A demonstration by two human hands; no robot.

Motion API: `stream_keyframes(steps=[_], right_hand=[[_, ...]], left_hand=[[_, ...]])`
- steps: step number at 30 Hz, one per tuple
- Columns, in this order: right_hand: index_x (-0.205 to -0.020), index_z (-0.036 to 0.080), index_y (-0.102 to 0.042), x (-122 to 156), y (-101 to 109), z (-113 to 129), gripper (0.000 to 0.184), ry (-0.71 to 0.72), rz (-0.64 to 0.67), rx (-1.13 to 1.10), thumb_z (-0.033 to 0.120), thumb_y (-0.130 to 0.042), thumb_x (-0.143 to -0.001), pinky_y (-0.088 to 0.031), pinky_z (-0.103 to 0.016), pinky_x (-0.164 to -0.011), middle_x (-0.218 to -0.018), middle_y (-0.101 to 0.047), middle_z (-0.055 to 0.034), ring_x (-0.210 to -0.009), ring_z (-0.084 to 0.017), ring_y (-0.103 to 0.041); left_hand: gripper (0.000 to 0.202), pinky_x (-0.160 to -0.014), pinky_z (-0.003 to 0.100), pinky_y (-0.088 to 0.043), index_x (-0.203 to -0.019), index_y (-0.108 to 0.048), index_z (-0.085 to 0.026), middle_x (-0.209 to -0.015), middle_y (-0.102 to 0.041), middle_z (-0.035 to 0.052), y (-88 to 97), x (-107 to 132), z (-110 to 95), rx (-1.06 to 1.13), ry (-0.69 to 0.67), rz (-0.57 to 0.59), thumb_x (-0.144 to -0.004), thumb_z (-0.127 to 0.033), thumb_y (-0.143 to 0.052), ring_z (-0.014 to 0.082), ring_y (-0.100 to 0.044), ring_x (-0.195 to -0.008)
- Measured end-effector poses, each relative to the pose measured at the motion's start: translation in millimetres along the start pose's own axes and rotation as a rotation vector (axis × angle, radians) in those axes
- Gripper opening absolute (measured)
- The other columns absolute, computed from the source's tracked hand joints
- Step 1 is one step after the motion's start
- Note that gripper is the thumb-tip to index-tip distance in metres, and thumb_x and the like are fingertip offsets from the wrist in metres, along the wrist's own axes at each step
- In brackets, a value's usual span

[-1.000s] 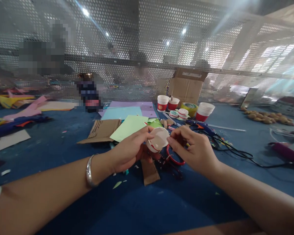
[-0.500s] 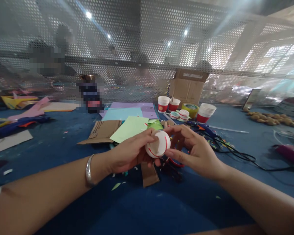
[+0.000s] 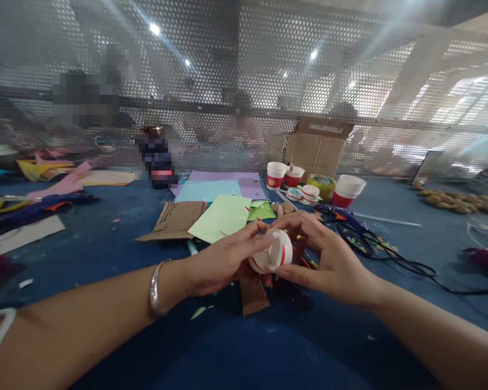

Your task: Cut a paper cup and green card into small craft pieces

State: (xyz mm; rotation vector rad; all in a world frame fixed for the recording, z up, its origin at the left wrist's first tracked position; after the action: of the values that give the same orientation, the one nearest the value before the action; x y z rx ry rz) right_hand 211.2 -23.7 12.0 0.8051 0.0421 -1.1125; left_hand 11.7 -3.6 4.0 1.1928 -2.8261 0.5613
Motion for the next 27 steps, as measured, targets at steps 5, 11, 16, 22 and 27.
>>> stream_keyframes(steps=[5, 11, 16, 22, 27], right_hand=[[-0.119, 0.022, -0.054, -1.3, -1.3, -5.2, 0.046, -0.038, -0.035, -0.021, 0.031, -0.079, -0.081, -0.057, -0.028, -0.068, -0.116, -0.06, -0.0072, -0.09, -0.018, -0.064], [-0.116, 0.022, -0.054, 0.4, 0.9, -7.3, 0.047, -0.03, -0.03, 0.143, 0.032, -0.08, -0.078, -0.056, -0.03, -0.072, -0.112, -0.062, -0.0072, -0.089, -0.019, -0.063], [-0.119, 0.023, -0.055, 2.2, 5.2, -3.0, 0.047, 0.035, 0.021, 0.247, 0.026, -0.078, -0.078, -0.054, -0.03, -0.081, -0.116, -0.063, -0.0057, -0.096, -0.019, -0.062], [-0.12, 0.021, -0.059, 2.6, 9.3, 1.9, 0.046, 0.068, 0.028, 0.262, 0.031, -0.078, -0.079, -0.051, -0.032, -0.086, -0.112, -0.064, -0.0058, -0.097, -0.02, -0.061], [-0.118, 0.022, -0.06, 2.2, 6.7, 2.6, 0.046, 0.047, 0.075, 0.259, 0.027, -0.08, -0.076, -0.051, -0.033, -0.085, -0.111, -0.064, -0.0063, -0.1, -0.021, -0.061]], left_hand=[[0.037, -0.06, 0.026, -0.043, -0.107, -0.062, -0.016, -0.085, -0.062, 0.0055, 6.6, -3.2, -2.0, 0.144, 0.066, 0.056, -0.098, -0.046, -0.041, 0.0152, -0.056, -0.071], [0.026, -0.066, 0.027, -0.042, -0.11, -0.062, -0.018, -0.092, -0.062, 0.0042, 5.8, -1.6, -5.3, 0.133, 0.067, 0.066, -0.086, -0.029, -0.06, 0.0163, -0.055, -0.078], [0.055, -0.09, 0.028, -0.041, -0.129, -0.056, -0.02, -0.115, -0.062, 0.005, 2.4, 2.8, -9.8, -0.057, 0.053, 0.129, -0.078, -0.014, -0.075, 0.0182, -0.055, -0.105], [0.045, -0.074, 0.023, -0.044, -0.129, -0.057, -0.019, -0.102, -0.062, 0.0024, 1.3, 3.8, -11.2, -0.147, 0.029, 0.133, -0.086, -0.024, -0.071, 0.0124, -0.055, -0.086], [0.036, -0.065, 0.021, -0.042, -0.118, -0.061, -0.018, -0.089, -0.059, 0.0001, -2.0, 3.6, -8.1, -0.288, -0.002, 0.093, -0.088, -0.035, -0.07, 0.011, -0.052, -0.073]])
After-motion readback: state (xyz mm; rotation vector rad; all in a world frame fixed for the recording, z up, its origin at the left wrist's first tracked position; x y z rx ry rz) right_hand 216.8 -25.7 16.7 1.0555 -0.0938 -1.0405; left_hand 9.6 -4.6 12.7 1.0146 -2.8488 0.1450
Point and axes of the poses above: each hand's wrist, its own x-axis away from the middle knuckle, its own y-axis out of the back of the hand, z = x × y, the point moved 1 cm from there along -x, towards the middle knuckle
